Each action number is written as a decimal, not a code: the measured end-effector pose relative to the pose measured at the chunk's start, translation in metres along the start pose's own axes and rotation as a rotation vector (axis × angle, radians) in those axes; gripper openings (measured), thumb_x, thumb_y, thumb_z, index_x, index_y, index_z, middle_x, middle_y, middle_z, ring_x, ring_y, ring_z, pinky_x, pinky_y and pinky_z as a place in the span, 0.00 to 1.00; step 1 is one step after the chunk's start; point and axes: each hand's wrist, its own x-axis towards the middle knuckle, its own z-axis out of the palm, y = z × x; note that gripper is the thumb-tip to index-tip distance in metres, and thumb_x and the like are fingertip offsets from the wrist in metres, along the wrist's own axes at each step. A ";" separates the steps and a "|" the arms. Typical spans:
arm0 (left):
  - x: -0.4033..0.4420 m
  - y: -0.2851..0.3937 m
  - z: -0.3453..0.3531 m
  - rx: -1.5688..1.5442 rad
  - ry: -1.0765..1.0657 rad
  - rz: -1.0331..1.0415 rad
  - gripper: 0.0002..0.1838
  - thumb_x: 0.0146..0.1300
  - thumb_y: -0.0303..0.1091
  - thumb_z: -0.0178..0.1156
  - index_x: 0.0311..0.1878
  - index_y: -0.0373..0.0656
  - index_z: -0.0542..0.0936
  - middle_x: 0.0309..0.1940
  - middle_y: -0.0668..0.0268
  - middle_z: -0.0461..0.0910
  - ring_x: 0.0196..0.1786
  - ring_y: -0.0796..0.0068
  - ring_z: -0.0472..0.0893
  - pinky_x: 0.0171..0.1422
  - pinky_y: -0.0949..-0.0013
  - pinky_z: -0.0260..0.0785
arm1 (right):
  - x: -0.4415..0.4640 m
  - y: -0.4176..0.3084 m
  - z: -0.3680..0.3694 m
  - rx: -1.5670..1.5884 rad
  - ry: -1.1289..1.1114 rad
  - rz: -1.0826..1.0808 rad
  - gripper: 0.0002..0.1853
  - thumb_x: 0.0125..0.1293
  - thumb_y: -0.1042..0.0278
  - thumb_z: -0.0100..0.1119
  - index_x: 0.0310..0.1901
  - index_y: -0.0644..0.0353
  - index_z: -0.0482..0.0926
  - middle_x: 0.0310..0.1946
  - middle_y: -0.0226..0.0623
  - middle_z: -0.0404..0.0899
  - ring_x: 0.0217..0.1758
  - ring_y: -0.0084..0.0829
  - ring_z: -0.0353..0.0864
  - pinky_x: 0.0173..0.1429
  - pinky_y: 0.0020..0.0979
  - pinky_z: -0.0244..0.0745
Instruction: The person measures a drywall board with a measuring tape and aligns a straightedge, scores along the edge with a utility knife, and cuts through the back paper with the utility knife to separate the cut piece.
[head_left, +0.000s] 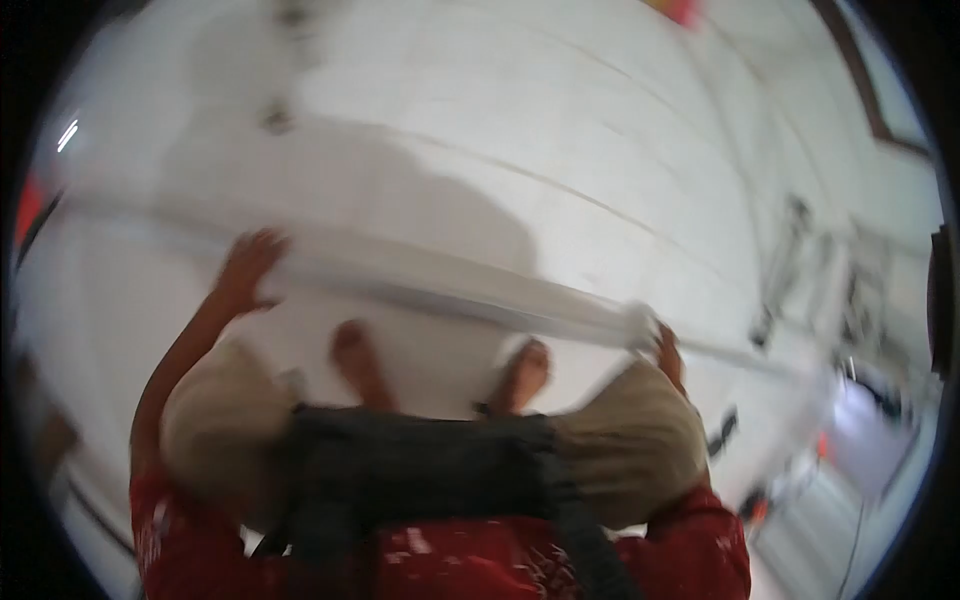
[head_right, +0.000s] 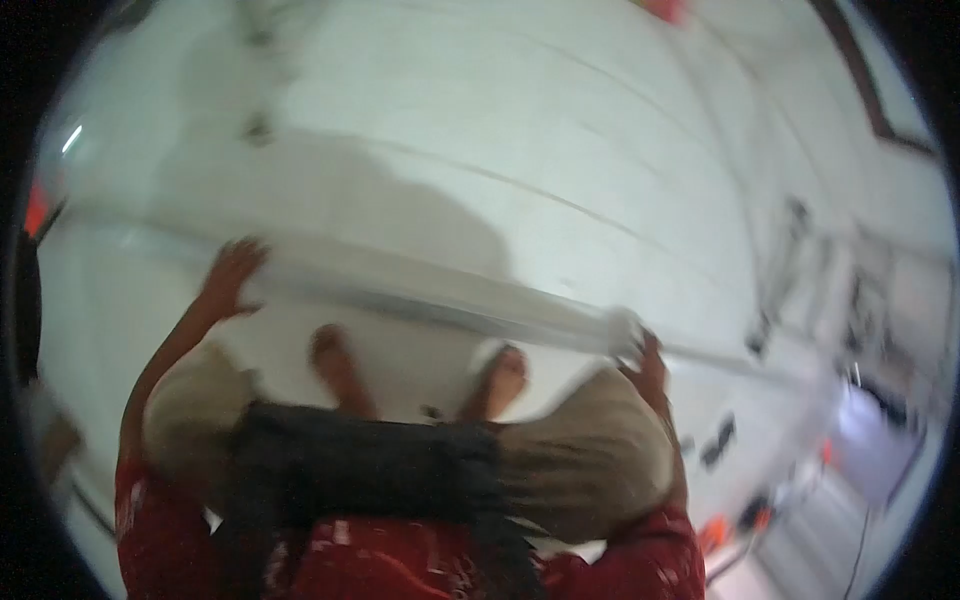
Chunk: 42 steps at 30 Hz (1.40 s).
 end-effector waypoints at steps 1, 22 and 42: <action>-0.021 0.002 0.001 0.052 -0.012 -0.063 0.61 0.37 0.40 0.81 0.77 0.49 0.60 0.77 0.51 0.58 0.80 0.49 0.55 0.82 0.41 0.42 | 0.010 -0.025 0.003 0.024 0.034 0.027 0.50 0.51 0.60 0.78 0.75 0.53 0.60 0.73 0.51 0.64 0.73 0.52 0.67 0.72 0.43 0.69; -0.038 -0.013 0.006 0.082 0.087 -0.302 0.42 0.46 0.16 0.70 0.68 0.42 0.68 0.79 0.58 0.57 0.75 0.50 0.64 0.75 0.57 0.64 | 0.050 0.056 -0.007 -0.301 0.027 0.252 0.39 0.54 0.75 0.67 0.70 0.58 0.64 0.70 0.46 0.67 0.64 0.53 0.75 0.65 0.46 0.76; -0.025 0.009 0.011 0.221 -0.077 -0.254 0.37 0.57 0.29 0.70 0.67 0.31 0.64 0.77 0.48 0.56 0.75 0.52 0.65 0.77 0.58 0.61 | -0.005 0.034 -0.051 0.038 -0.010 0.017 0.21 0.75 0.62 0.44 0.59 0.69 0.75 0.42 0.48 0.82 0.41 0.40 0.77 0.46 0.42 0.75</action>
